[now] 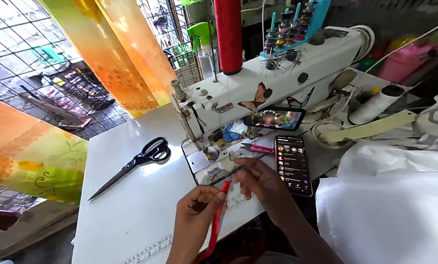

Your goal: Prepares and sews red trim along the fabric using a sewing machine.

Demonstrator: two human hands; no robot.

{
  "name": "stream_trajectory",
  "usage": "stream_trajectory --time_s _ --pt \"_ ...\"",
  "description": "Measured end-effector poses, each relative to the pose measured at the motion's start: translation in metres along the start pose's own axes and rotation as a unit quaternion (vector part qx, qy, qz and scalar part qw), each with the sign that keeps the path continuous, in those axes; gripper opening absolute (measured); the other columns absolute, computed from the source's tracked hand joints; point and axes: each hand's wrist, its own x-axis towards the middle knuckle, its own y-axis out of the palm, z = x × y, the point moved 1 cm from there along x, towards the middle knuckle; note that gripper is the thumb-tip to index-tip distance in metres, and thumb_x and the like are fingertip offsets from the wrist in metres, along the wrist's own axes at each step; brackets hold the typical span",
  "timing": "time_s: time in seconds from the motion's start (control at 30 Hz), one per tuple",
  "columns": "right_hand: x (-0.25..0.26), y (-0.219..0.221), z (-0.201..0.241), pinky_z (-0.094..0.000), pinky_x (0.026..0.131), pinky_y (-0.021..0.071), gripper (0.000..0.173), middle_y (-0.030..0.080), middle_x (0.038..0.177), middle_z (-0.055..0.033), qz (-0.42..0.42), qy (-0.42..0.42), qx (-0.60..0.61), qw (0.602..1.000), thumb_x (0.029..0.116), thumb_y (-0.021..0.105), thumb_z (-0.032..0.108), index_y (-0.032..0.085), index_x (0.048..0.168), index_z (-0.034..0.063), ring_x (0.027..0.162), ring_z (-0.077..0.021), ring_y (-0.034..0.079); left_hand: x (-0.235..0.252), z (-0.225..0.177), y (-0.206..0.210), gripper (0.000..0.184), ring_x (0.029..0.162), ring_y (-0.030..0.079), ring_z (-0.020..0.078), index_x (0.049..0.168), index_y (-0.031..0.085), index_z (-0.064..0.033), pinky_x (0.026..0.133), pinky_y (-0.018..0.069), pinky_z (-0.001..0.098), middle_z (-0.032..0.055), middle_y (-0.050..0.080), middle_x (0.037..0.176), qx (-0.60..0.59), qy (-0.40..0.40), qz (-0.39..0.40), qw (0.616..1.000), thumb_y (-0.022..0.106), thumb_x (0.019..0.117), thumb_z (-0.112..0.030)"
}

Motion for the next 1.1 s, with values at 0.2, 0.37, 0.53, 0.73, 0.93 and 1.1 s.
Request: stream_trajectory --time_s 0.2,0.37,0.53,0.73,0.93,1.1 --pt "-0.006 0.019 -0.009 -0.0239 0.081 0.0592 0.022 0.071 0.097 -0.0024 0.044 0.004 0.003 0.999 0.1027 0.056 0.016 0.067 0.109 -0.0026 0.09 -0.0055 0.07 0.018 -0.011 -0.002 0.006 0.072 0.069 0.0066 0.097 0.07 -0.004 0.068 0.0596 0.021 0.0 0.073 0.082 0.009 0.031 -0.113 0.993 0.07 0.0911 -0.003" --pt "-0.011 0.04 -0.01 -0.0208 0.09 0.0563 0.028 0.067 0.11 -0.0057 0.113 0.025 0.101 0.988 0.1008 0.059 0.013 0.059 0.121 -0.0066 0.098 -0.0029 0.067 0.018 -0.006 0.006 0.022 0.077 0.069 0.0025 0.115 0.069 0.0025 0.071 0.0594 0.0176 -0.0043 0.073 0.09 0.042 0.124 -0.131 0.983 0.067 0.0934 -0.001" --pt "-0.013 0.039 -0.01 -0.019 0.084 0.0565 0.018 0.067 0.101 -0.0014 0.158 0.058 0.126 0.978 0.1002 0.058 0.008 0.061 0.114 -0.0038 0.09 -0.0007 0.066 0.018 -0.001 0.0 0.01 0.079 0.069 0.0034 0.102 0.075 -0.0039 0.076 0.0582 0.0188 -0.0034 0.074 0.088 0.051 0.123 -0.127 0.983 0.068 0.0941 -0.005" --pt "-0.012 0.029 -0.002 -0.0198 0.078 0.058 0.011 0.069 0.091 0.0053 0.142 0.097 0.139 0.975 0.1 0.056 0.008 0.067 0.103 0.0066 0.083 -0.0012 0.067 0.016 0.001 -0.005 0.009 0.078 0.072 0.0065 0.102 0.071 -0.0037 0.077 0.06 0.0219 0.001 0.075 0.084 -0.104 0.004 -0.127 0.987 0.066 0.0953 -0.003" --pt "-0.014 0.031 0.003 -0.0188 0.06 0.0577 0.012 0.072 0.091 0.0001 0.166 0.154 0.199 0.953 0.1045 0.053 0.014 0.06 0.111 0.0079 0.065 -0.0042 0.067 0.013 0.002 0.002 0.014 0.074 0.073 0.0073 0.109 0.069 -0.0022 0.063 0.0607 0.0213 0.0035 0.076 0.083 -0.129 0.011 -0.134 0.982 0.063 0.0967 0.001" --pt "-0.013 0.036 -0.006 -0.0171 0.063 0.0551 0.014 0.069 0.092 0.0013 0.105 0.074 0.125 0.984 0.1023 0.056 0.014 0.062 0.11 0.0042 0.07 -0.0026 0.064 0.011 0.009 0.003 0.009 0.079 0.073 0.0076 0.104 0.07 -0.0032 0.077 0.0605 0.023 0.0037 0.075 0.085 -0.136 0.019 -0.128 0.982 0.063 0.0977 -0.003"
